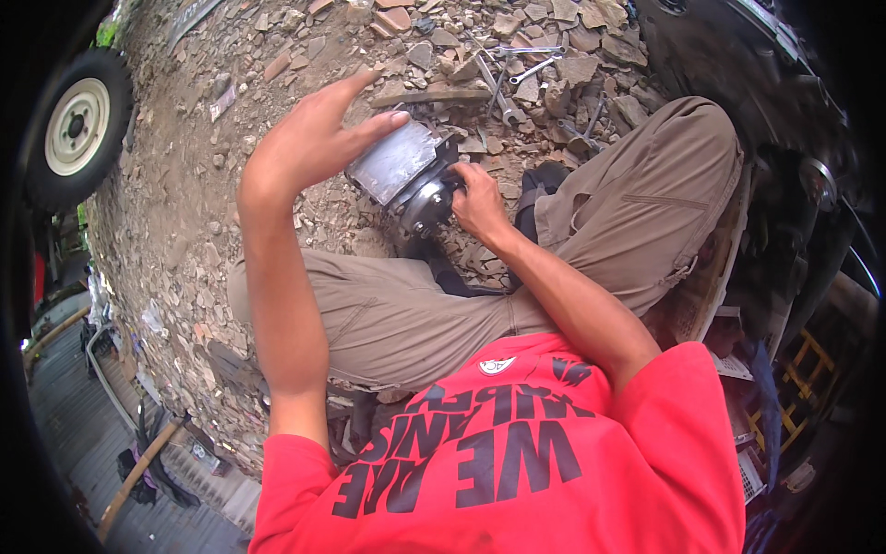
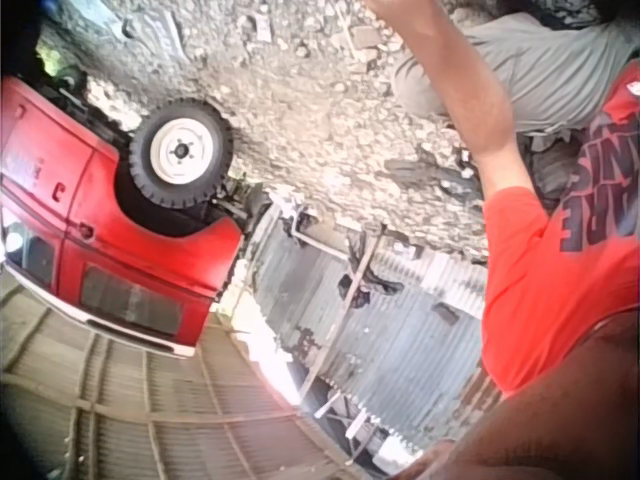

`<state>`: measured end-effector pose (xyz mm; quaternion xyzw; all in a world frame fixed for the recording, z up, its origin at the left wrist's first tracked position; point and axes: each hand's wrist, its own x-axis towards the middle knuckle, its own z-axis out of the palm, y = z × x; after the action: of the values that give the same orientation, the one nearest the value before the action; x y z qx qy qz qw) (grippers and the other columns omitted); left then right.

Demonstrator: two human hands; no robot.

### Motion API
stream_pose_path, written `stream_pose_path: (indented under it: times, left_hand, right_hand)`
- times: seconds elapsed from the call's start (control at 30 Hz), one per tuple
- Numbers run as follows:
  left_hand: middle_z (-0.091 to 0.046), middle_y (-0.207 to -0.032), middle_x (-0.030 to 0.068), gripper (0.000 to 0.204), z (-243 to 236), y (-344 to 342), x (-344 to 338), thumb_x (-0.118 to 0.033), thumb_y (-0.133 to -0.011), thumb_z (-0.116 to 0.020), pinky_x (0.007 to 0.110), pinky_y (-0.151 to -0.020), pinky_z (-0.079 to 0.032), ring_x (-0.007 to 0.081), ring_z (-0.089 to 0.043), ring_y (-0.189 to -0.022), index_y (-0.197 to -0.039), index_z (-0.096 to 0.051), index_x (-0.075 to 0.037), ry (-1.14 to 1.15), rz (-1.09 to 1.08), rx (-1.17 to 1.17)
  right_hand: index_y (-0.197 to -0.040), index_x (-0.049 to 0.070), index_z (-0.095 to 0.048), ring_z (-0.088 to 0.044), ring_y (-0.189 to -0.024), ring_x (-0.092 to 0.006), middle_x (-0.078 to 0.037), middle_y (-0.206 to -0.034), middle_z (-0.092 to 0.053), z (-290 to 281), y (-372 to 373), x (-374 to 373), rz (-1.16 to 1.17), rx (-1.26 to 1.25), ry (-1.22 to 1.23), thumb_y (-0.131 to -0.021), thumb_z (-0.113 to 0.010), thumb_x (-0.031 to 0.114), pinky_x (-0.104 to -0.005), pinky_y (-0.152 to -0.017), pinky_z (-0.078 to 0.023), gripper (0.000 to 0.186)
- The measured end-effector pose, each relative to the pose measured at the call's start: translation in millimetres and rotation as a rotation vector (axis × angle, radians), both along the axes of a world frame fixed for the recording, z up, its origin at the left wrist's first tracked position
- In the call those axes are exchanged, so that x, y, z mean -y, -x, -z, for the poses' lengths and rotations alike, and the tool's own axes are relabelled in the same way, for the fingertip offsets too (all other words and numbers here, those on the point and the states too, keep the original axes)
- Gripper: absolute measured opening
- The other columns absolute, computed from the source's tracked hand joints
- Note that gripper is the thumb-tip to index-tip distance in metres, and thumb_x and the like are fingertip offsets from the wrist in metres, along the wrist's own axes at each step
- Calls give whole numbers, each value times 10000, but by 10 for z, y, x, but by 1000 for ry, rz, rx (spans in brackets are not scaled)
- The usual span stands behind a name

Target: The person sits on the ground and uses a wire brush to clean a metal mechanical part. They then attach the cleaned part to a larger engine assembly and secure it with a bolt.

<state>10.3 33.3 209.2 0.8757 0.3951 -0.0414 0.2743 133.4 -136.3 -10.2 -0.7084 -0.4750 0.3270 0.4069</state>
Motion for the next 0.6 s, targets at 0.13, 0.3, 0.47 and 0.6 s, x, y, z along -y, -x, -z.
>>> stream_pose_path:
  times: [0.13, 0.3, 0.47, 0.6]
  left_hand:
    - [-572, -1343, 241, 757, 21, 18, 14, -534, -866, -675, 397, -1059, -430, 350, -546, -1270, -1366, -528, 13, -29, -5, 25]
    - [-581, -1327, 246, 753, 63, 25, -28, -529, -871, -672, 399, -1057, -430, 360, -549, -1260, -1365, -523, 19, -12, 37, 31]
    - [-589, -1310, 249, 717, 114, 31, -9, -499, -878, -676, 411, -1044, -440, 377, -555, -1240, -1343, -533, 28, -31, 44, 67]
    - [-588, -1309, 252, 721, 147, 17, -24, -505, -876, -675, 412, -1041, -442, 377, -556, -1238, -1341, -535, 28, -38, 57, 58]
  right_hand:
    - [-1005, 4, -661, -630, -978, -351, -169, -1034, -629, -96, 76, 83, -155, 174, -194, -742, -529, -94, -400, -860, -512, 310]
    - [-1087, 9, -653, -619, -1019, -372, -189, -1088, -624, -74, 50, 91, -79, 143, -95, -744, -545, -107, -414, -882, -513, 377]
    - [-1120, -7, -643, -615, -1026, -390, -198, -1125, -617, -127, 165, 137, -245, 289, -260, -752, -529, -118, -422, -888, -516, 401]
    - [-1112, 2, -641, -594, -1073, -361, -185, -1141, -605, -73, 46, 115, -209, 273, -183, -715, -544, -150, -422, -919, -503, 436]
